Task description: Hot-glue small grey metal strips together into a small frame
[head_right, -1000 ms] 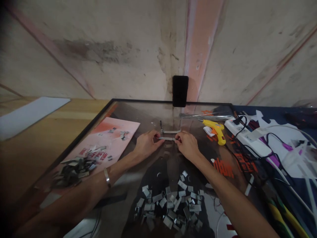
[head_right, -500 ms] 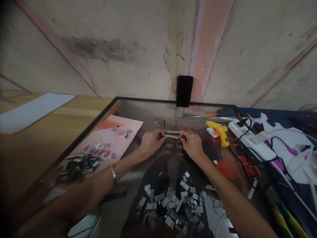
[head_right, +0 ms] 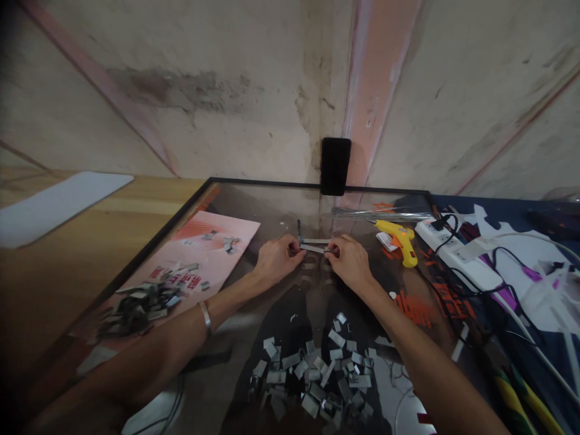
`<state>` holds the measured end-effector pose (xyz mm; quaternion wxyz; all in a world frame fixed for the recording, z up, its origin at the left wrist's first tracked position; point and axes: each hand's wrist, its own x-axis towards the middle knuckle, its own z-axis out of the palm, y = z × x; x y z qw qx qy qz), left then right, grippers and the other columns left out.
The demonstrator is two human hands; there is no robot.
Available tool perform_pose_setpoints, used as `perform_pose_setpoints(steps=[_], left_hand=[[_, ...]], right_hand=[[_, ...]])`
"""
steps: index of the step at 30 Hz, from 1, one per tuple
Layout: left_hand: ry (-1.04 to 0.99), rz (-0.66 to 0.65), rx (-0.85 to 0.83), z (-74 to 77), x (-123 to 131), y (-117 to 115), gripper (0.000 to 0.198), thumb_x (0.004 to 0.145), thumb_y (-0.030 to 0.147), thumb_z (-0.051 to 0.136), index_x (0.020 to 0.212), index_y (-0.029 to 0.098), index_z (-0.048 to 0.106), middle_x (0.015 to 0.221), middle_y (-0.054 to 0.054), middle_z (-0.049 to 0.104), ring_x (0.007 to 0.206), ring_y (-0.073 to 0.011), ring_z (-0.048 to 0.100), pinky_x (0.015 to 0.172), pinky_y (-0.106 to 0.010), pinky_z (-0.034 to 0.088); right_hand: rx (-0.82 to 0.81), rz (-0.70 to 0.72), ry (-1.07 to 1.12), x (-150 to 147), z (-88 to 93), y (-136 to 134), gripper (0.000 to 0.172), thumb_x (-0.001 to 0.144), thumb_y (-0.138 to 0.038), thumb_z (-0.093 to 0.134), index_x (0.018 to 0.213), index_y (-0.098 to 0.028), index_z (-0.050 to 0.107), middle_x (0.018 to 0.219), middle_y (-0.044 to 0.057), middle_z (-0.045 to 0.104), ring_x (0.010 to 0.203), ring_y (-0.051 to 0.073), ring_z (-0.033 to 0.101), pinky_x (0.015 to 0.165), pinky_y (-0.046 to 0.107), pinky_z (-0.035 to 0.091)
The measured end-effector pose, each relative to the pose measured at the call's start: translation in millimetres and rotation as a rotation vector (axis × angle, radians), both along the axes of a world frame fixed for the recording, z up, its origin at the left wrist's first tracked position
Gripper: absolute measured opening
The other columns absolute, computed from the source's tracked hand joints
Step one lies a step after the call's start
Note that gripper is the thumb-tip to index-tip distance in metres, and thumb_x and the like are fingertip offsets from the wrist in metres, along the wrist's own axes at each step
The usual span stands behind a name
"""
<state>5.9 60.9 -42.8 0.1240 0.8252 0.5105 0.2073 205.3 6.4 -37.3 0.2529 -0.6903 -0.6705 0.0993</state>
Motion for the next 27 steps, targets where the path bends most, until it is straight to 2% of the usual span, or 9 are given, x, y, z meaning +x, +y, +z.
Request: perform_pose_setpoints(steps=[5,18,27], left_hand=[[0.016,0.014,-0.03,1.5,0,1,0.016,0.081,0.037,0.06,0.081,0.021,0.062,0.078,-0.002,0.068,0.073,-0.0176,0.063,0.061,-0.026,0.039],[0.005,0.021,-0.053,0.4,1,2,0.015,0.082,0.035,0.06,0.088,0.022,0.063,0.082,-0.001,0.069,0.074,-0.0163,0.062,0.063,-0.025,0.037],[-0.001,0.017,-0.049,1.2,2,2,0.014,0.082,0.034,0.061,0.088,0.022,0.063,0.083,-0.001,0.07,0.075,-0.0166,0.063,0.063,-0.025,0.038]], right_hand=[[-0.015,-0.025,-0.044,-6,1.3,0,0.013,0.073,-0.033,0.068,0.08,-0.023,0.064,0.081,-0.001,0.062,0.072,0.014,0.056,0.063,0.024,0.037],[0.04,-0.074,-0.131,-12,-4.9,3,0.009,0.079,-0.031,0.062,0.082,-0.023,0.062,0.082,-0.001,0.061,0.076,0.014,0.057,0.065,0.026,0.037],[0.056,-0.035,0.027,-2,-5.5,4,0.009,0.076,-0.024,0.062,0.084,-0.022,0.065,0.08,-0.001,0.063,0.073,0.013,0.059,0.069,0.025,0.042]])
